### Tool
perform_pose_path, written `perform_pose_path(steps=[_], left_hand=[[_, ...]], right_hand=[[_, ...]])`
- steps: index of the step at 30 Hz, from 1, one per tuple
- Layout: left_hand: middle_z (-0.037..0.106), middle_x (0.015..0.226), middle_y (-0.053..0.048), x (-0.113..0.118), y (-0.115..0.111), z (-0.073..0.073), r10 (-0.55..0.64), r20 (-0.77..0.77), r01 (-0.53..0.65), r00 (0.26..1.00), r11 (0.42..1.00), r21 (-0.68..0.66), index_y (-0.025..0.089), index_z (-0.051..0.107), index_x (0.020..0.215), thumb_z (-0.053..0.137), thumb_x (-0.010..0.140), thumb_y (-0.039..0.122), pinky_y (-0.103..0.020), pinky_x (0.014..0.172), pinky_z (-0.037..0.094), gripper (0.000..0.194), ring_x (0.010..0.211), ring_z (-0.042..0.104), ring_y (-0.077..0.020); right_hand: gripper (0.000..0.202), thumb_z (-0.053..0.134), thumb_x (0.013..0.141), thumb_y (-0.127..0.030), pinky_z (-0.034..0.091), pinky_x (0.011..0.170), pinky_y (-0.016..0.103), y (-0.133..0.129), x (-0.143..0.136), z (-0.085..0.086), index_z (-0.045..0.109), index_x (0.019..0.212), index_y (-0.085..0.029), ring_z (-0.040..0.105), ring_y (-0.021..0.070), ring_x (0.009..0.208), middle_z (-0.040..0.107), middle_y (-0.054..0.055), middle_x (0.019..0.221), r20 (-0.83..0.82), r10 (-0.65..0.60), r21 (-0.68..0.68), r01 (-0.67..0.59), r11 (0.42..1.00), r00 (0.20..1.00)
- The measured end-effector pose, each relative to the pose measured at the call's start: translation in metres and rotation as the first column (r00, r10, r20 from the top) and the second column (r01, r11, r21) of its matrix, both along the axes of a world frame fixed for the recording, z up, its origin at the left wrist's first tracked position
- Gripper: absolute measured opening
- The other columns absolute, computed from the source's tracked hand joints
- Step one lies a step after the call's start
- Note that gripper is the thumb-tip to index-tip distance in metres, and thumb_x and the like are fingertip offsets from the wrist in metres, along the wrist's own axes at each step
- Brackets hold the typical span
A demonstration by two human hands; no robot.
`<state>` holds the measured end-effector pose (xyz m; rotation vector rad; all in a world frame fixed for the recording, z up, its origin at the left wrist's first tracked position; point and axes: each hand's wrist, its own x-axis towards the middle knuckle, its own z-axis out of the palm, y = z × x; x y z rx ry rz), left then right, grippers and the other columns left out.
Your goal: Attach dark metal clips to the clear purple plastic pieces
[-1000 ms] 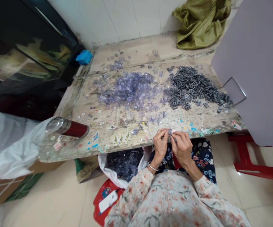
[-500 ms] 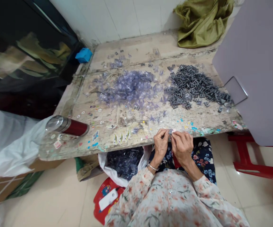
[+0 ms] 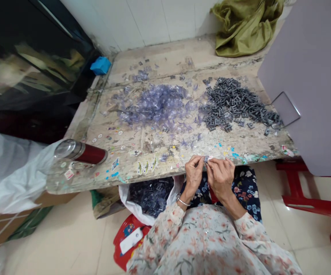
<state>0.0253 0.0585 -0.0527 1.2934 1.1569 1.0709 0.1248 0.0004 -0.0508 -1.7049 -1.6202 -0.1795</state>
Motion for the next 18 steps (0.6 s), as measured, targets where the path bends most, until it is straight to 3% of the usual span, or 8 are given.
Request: perform_pose_path(steps=[6, 9, 11, 14, 18], left_hand=[[0.062, 0.077, -0.003, -0.002, 0.003, 0.006, -0.005, -0.028, 0.007, 1.000, 0.997, 0.079, 0.018, 0.074, 0.073, 0.063, 0.085, 0.036, -0.027, 0.071, 0.044, 0.024, 0.075, 0.058, -0.0160], [0.063, 0.078, -0.004, -0.004, 0.004, 0.007, -0.013, -0.035, 0.017, 0.999, 0.993, 0.116, 0.018, 0.075, 0.076, 0.062, 0.086, 0.032, -0.027, 0.071, 0.044, 0.021, 0.075, 0.059, -0.0159], [0.063, 0.078, -0.004, -0.005, 0.004, 0.007, -0.024, -0.036, 0.029, 0.999, 0.991, 0.131, 0.018, 0.075, 0.077, 0.062, 0.086, 0.032, -0.026, 0.070, 0.045, 0.021, 0.075, 0.059, -0.0157], [0.063, 0.078, -0.004, -0.007, 0.005, 0.007, -0.051, -0.027, 0.054, 0.998, 0.990, 0.134, 0.018, 0.075, 0.077, 0.063, 0.086, 0.034, -0.026, 0.070, 0.045, 0.022, 0.075, 0.060, -0.0158], [0.063, 0.079, -0.004, -0.009, 0.007, 0.008, -0.084, -0.033, 0.087, 0.996, 0.988, 0.124, 0.018, 0.075, 0.077, 0.063, 0.086, 0.038, -0.027, 0.070, 0.045, 0.025, 0.076, 0.060, -0.0167]], right_hand=[[0.009, 0.059, 0.092, -0.024, 0.040, 0.096, 0.044, 0.004, 0.004, 0.004, 0.066, 0.097, -0.023, 0.059, 0.0226, 0.095, 0.070, 0.005, 0.098, -0.144, 0.017, -0.024, -0.020, 0.999, 0.990], [0.022, 0.060, 0.091, -0.029, 0.044, 0.091, 0.043, 0.006, 0.009, 0.002, 0.063, 0.112, -0.021, 0.057, 0.0248, 0.101, 0.069, 0.008, 0.104, -0.253, 0.025, -0.069, -0.044, 0.997, 0.967], [0.032, 0.060, 0.091, -0.030, 0.046, 0.091, 0.043, 0.008, 0.013, 0.000, 0.060, 0.121, -0.019, 0.056, 0.0253, 0.103, 0.068, 0.010, 0.110, -0.307, 0.072, -0.104, -0.108, 0.989, 0.949], [0.031, 0.058, 0.092, -0.027, 0.047, 0.092, 0.042, 0.010, 0.018, -0.002, 0.060, 0.122, -0.020, 0.057, 0.0241, 0.103, 0.068, 0.009, 0.110, -0.353, 0.169, -0.117, -0.223, 0.968, 0.920], [0.029, 0.059, 0.091, -0.027, 0.049, 0.090, 0.041, 0.011, 0.022, -0.001, 0.062, 0.120, -0.022, 0.058, 0.0237, 0.102, 0.068, 0.008, 0.107, -0.380, 0.199, -0.104, -0.256, 0.961, 0.903]])
